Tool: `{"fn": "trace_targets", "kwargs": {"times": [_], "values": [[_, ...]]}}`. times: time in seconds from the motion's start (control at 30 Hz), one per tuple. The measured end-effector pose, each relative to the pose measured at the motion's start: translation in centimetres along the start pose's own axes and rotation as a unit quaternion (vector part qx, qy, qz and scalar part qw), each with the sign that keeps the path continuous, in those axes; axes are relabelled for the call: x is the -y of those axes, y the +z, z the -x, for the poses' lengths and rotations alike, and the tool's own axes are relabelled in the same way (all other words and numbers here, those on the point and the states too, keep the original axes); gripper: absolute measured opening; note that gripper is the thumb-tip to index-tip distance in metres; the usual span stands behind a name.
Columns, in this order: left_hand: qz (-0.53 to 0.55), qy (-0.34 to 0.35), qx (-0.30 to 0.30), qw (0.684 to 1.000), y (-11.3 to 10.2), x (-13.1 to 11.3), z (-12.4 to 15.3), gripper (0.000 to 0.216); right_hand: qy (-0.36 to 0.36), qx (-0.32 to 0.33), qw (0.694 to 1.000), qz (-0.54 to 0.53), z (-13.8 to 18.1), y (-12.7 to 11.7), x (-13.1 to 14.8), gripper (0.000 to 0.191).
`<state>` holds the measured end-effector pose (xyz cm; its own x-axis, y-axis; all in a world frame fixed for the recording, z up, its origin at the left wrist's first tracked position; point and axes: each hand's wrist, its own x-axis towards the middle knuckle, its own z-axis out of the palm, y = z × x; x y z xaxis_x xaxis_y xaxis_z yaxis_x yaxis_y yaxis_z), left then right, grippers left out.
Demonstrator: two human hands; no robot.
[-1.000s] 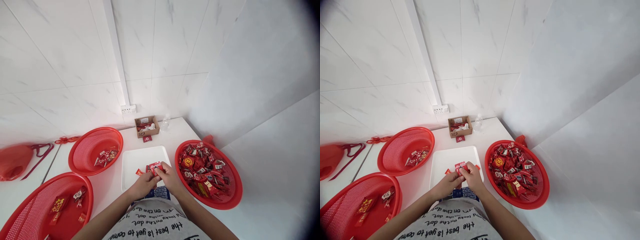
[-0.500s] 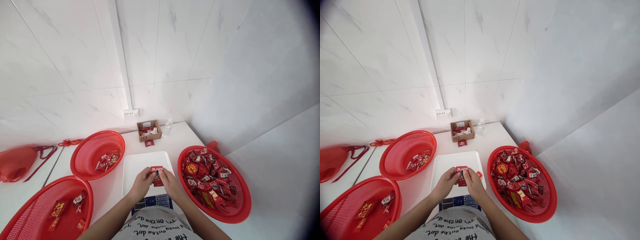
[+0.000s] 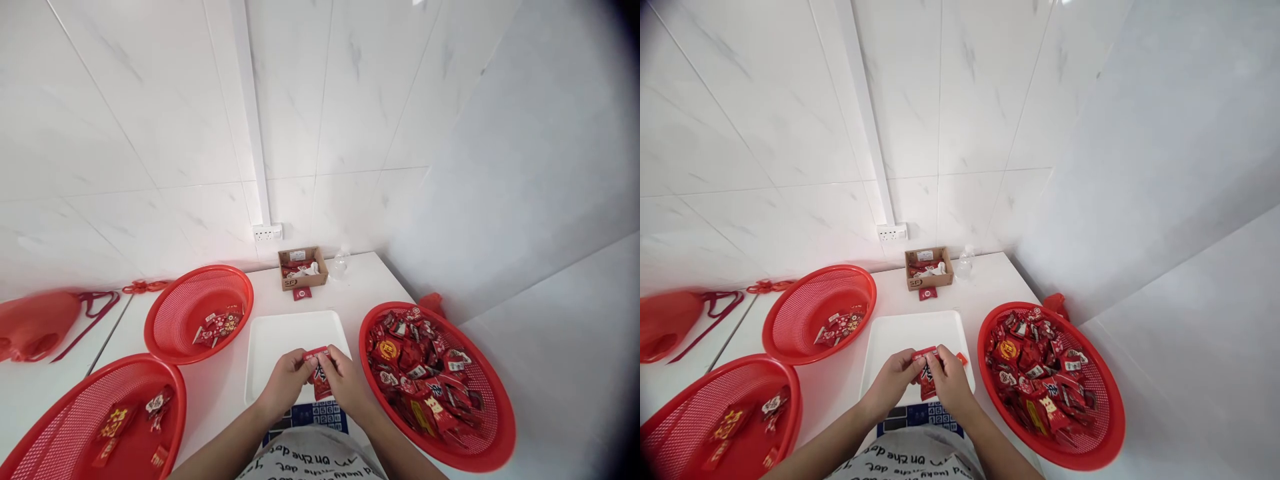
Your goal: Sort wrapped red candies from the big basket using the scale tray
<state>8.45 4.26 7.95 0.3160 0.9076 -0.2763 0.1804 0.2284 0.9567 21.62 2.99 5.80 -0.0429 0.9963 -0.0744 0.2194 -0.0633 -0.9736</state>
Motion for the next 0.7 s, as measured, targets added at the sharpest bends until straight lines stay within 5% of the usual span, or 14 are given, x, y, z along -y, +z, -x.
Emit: {"fn": "trace_targets", "kwargs": {"times": [0.7], "values": [[0.016, 0.033, 0.069, 0.997, 0.45, 0.6, -0.16, 0.037, 0.028, -0.017, 0.996, -0.084, 0.09, -0.29, 0.45, 0.041]]}}
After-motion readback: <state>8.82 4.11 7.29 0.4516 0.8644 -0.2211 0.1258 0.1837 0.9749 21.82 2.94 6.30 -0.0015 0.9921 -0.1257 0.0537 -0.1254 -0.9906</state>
